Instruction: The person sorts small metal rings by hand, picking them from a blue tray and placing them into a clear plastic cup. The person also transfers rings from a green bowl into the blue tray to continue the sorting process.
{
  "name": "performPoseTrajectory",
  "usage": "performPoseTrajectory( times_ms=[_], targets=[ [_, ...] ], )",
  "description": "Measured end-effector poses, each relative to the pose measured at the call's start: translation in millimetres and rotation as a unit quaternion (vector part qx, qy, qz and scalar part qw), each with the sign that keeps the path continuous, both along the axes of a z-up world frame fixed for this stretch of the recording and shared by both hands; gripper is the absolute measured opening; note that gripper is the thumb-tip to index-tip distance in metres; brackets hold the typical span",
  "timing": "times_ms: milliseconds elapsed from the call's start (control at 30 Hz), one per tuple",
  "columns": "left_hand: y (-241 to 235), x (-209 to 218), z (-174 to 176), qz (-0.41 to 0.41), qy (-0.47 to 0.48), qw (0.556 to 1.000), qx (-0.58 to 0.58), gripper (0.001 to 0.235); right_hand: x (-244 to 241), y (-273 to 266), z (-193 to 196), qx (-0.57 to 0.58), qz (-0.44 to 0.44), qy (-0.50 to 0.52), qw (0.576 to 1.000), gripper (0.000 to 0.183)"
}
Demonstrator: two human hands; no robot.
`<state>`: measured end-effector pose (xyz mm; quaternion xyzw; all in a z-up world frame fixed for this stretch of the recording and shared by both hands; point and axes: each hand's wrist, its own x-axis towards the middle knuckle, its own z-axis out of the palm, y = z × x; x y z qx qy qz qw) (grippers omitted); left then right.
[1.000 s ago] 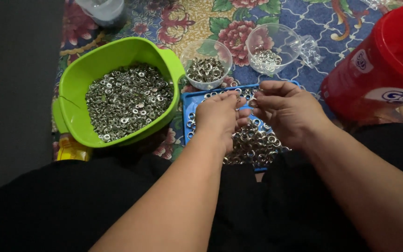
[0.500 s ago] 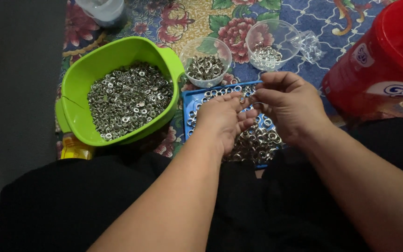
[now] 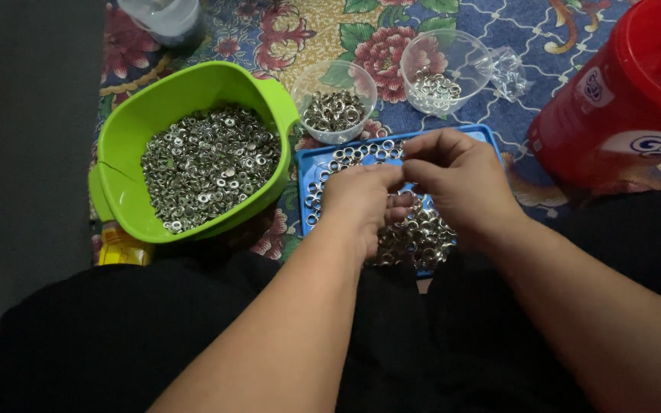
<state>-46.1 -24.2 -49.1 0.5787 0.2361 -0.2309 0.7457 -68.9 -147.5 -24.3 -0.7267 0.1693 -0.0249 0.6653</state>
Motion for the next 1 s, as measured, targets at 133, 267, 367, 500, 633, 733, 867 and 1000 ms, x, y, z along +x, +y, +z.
performPoseTrajectory(
  times_ms=[133,267,367,500,633,733,867,1000],
  targets=[
    [8.3,25.4,-10.6,0.08,-0.011,0.996,0.026,0.022,-2.9,-5.3,-10.4,-0.117,0.048,0.04,0.991,0.019],
    [19.4,57.0,15.5,0.168,-0.019,0.985,0.041,0.015,-10.2,-2.3,-9.1,-0.404,0.252,0.099,0.874,0.041],
    [28.1,75.2,37.1,0.192,0.007,0.98,0.052,0.012,-10.8,5.9,-14.6,-0.499,0.325,0.072,0.8,0.042],
    [37.3,87.9,47.2,0.205,0.013,0.979,-0.008,0.047,-12.8,5.4,-33.0,-0.544,0.307,0.012,0.781,0.018],
    [37.0,79.8,71.7,0.17,0.008,0.981,-0.094,0.059,-6.5,-1.6,-42.7,-0.542,0.296,0.01,0.787,0.022],
    [30.9,72.2,90.0,0.224,-0.01,0.966,-0.128,0.069,-4.1,-2.2,-40.2,-0.502,0.269,0.06,0.82,0.021],
    [25.8,62.3,72.5,0.151,-0.056,0.985,-0.052,0.053,-2.5,-2.2,-31.2,-0.413,0.165,0.095,0.891,0.023],
    [7.6,38.5,-1.6,-0.118,-0.128,0.942,0.287,0.038,2.5,-0.4,-25.0,-0.056,-0.001,0.155,0.986,0.028]
  ],
)
